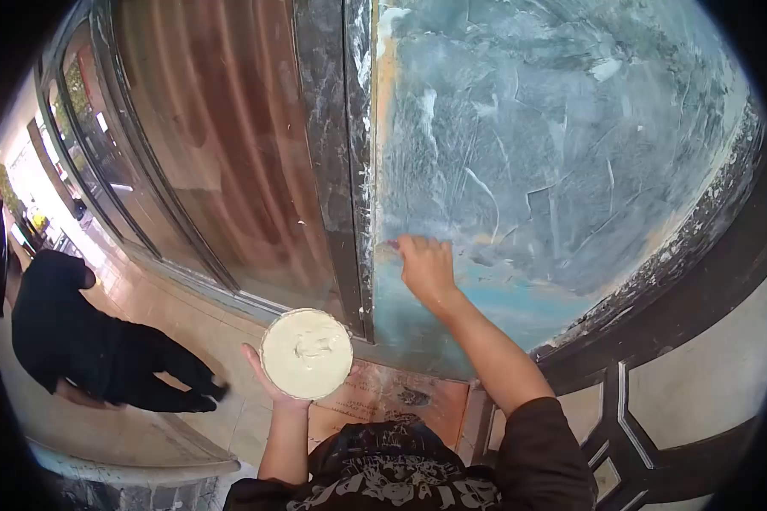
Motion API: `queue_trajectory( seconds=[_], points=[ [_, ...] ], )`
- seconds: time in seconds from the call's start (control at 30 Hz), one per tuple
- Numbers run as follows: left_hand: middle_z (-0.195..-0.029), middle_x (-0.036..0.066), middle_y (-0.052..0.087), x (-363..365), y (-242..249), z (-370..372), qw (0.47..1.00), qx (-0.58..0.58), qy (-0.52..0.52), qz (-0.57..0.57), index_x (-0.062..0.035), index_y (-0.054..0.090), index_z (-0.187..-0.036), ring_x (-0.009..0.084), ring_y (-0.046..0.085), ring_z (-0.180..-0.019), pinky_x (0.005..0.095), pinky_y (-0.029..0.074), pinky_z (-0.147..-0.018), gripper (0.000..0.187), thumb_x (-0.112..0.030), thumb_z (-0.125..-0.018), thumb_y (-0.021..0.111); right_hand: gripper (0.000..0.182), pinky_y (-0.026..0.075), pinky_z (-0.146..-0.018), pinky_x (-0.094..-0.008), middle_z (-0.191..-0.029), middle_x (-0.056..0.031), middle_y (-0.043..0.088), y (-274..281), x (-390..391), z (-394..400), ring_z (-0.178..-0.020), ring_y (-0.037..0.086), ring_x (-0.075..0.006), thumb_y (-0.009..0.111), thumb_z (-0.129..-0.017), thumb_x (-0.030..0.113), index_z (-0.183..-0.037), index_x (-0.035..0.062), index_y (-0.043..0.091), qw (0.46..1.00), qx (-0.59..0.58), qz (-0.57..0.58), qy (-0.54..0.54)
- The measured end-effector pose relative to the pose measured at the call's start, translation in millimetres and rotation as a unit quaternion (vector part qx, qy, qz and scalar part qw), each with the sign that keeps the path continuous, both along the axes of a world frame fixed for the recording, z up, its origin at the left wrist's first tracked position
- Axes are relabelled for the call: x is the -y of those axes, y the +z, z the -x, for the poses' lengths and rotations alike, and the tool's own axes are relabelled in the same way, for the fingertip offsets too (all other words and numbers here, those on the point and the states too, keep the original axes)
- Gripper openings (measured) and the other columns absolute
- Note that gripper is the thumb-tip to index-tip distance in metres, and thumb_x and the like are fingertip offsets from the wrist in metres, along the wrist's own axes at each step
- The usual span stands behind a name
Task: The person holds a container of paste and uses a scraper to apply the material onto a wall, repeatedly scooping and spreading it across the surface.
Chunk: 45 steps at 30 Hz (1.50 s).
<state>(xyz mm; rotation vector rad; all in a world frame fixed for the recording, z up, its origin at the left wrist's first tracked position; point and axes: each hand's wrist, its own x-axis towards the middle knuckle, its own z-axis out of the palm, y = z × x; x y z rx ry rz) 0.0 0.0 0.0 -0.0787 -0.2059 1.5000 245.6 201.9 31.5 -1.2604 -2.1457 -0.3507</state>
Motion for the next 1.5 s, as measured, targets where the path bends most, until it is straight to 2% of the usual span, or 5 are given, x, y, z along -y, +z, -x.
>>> queue_trajectory(
  seconds=[0.5, 0.7, 0.97, 1.2, 1.5],
  points=[
    [-0.166, 0.019, 0.030, 6, -3, -10, 0.976, -0.206, 0.003, -0.068, -0.0227, 0.030, -0.162, 0.0536, 0.036, -0.145, 0.0912, 0.029, -0.100, 0.117, -0.102, -0.077, 0.022, 0.012, 0.043, -0.076, -0.0486, -0.089, -0.0096, 0.069, 29, 9, -2, -0.086, 0.065, -0.0338, 0.064, -0.090, 0.008, -0.102, 0.0115, 0.064, 1.000, -0.025, 0.004, 0.005],
    [-0.166, 0.019, 0.030, 5, 18, -24, 0.983, -0.181, 0.007, -0.020, -0.0183, 0.030, -0.162, 0.0528, 0.034, -0.147, 0.0916, 0.027, -0.100, 0.121, -0.103, -0.076, 0.021, 0.022, 0.039, -0.083, -0.0458, -0.096, 0.0002, 0.072, 109, 72, -26, -0.099, 0.064, -0.0244, 0.067, -0.087, 0.006, -0.106, 0.0162, 0.069, 0.965, 0.010, 0.043, 0.258],
    [-0.163, 0.021, 0.034, 0, 62, -53, 0.996, -0.072, 0.005, -0.044, -0.0099, 0.032, -0.160, 0.0522, 0.040, -0.142, 0.0858, 0.035, -0.102, 0.121, -0.100, -0.080, 0.020, 0.021, 0.039, -0.088, -0.0475, -0.112, 0.0105, 0.063, 165, 138, -50, -0.103, 0.060, -0.0127, 0.070, -0.087, 0.021, -0.106, 0.0277, 0.067, 0.908, 0.227, -0.130, 0.327],
    [-0.152, 0.018, 0.052, -4, 71, -85, 0.961, -0.254, 0.110, -0.017, -0.0023, 0.044, -0.153, 0.0345, 0.052, -0.139, 0.0493, 0.042, -0.117, 0.104, -0.086, -0.095, 0.021, 0.020, 0.043, -0.088, -0.0501, -0.113, 0.0084, 0.064, 169, 149, -76, -0.104, 0.059, -0.0133, 0.069, -0.089, 0.024, -0.109, 0.0257, 0.065, 0.907, 0.232, -0.129, 0.326],
    [-0.153, 0.020, 0.051, 10, 78, -117, 0.969, -0.226, 0.095, -0.015, -0.0028, 0.047, -0.151, 0.0398, 0.054, -0.135, 0.0547, 0.044, -0.114, 0.103, -0.086, -0.095, 0.023, 0.023, 0.043, -0.088, -0.0509, -0.112, 0.0101, 0.065, 161, 162, -100, -0.104, 0.060, -0.0128, 0.070, -0.087, 0.018, -0.107, 0.0302, 0.066, 0.919, 0.203, -0.126, 0.313]
  ],
)
